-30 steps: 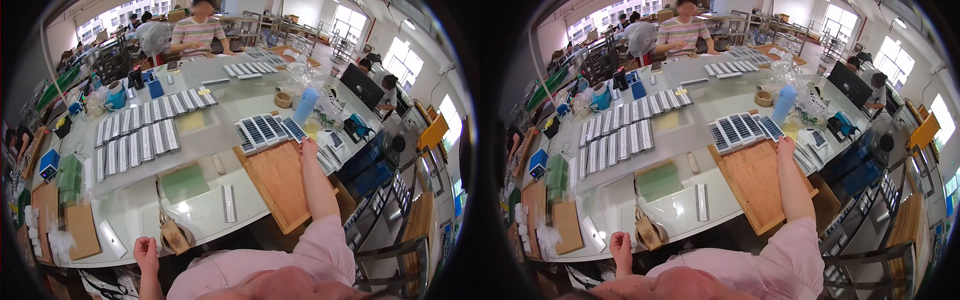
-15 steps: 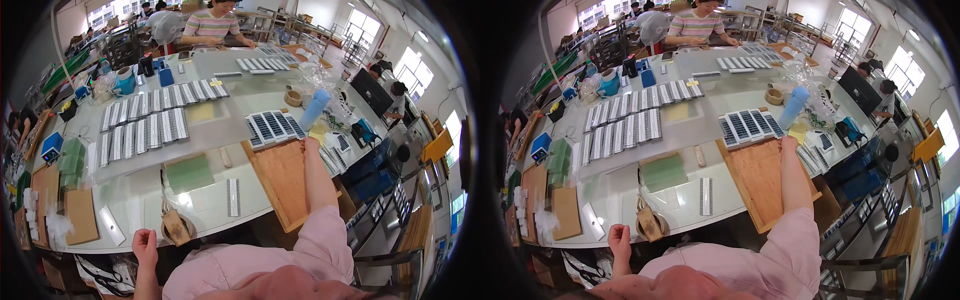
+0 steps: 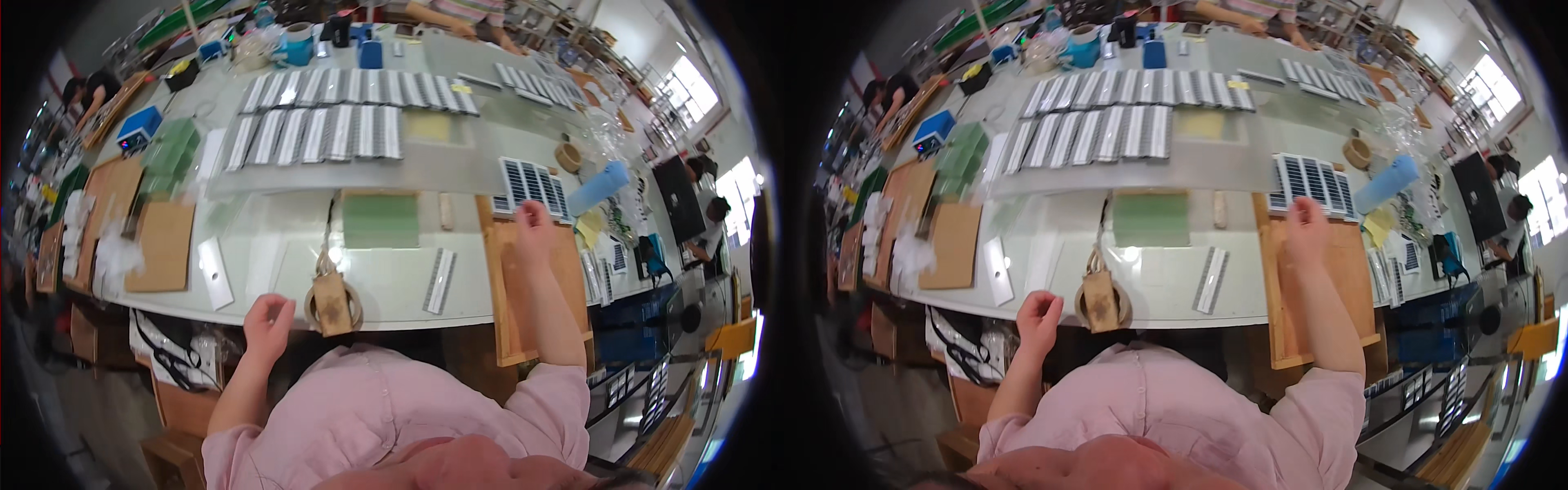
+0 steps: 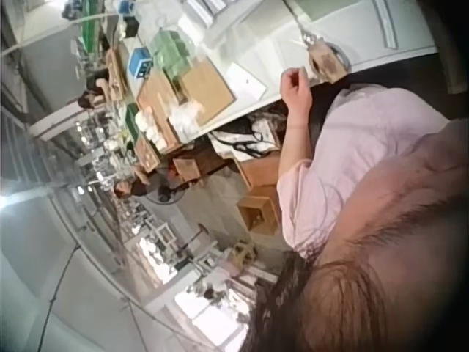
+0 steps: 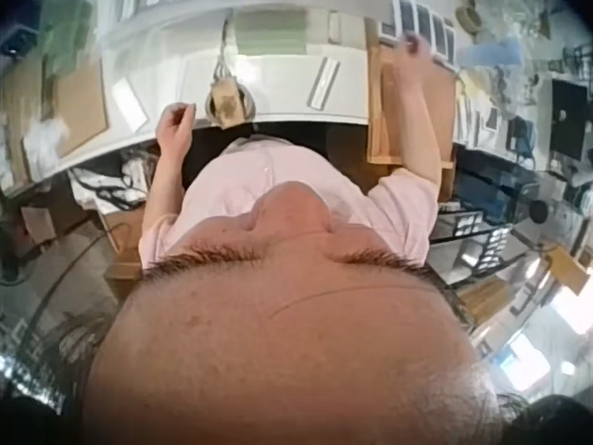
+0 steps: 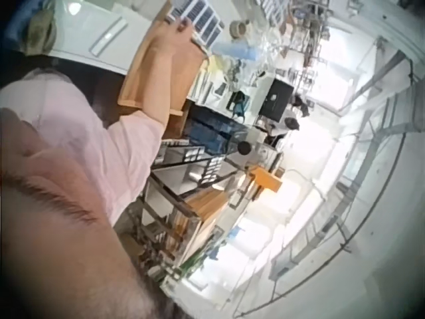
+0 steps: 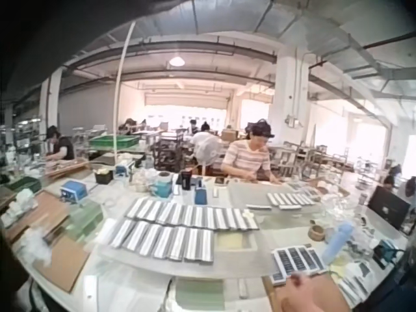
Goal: The person assembles small solar panels by placing solar cell strips, protective film, and backing sheets onto a jig, then sets the assembled panels onto a wooden board.
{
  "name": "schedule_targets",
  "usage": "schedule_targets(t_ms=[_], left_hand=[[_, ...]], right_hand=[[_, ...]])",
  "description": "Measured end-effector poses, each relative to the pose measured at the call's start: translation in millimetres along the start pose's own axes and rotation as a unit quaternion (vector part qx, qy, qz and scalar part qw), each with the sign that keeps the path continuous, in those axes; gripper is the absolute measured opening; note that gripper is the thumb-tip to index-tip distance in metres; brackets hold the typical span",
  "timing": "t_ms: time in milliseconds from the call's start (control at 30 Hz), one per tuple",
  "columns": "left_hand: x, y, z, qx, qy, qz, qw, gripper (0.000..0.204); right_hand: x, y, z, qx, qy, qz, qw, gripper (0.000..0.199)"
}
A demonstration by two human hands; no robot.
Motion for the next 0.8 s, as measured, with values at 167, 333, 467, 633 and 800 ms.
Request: schedule_targets(t_ms=[167, 333, 467, 633, 800], left_hand=[[-9, 4, -2, 0.024, -0.023, 0.005, 0.999, 0.010], [-3, 17, -4, -0.011, -0.062, 0.075, 0.995, 0.012], [23, 20, 9, -0.053, -0.013, 0.188, 0.981, 0.015], [30, 18, 32, -0.127, -0.014, 0.334, 0.934, 0.022], [20, 15, 42, -0.133, -0.053, 0.412, 0.900, 0.014]], right_hand=[[-114, -133, -94, 0.352, -0.199, -0.185, 0.895, 0.031], [-157, -119, -99, 0.379, -0.227, -0.217, 0.870, 0.023], [-157, -118, -80, 0.313, -0.227, -0.149, 0.910, 0.012], [-147, -150, -61, 0.276, -0.248, -0.040, 0.928, 0.009], [-150, -126, -68, 0.039, -0.289, 0.129, 0.948, 0.007]])
Point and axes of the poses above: each hand's wrist, its own z-axis towards the middle knuckle, its own x-axis out of the back of the hand, y = z × x, the point moved 9 cm from there along z, towards the middle knuckle, and after that the axes turned 6 degrees about -z, right-handed, at the moved point
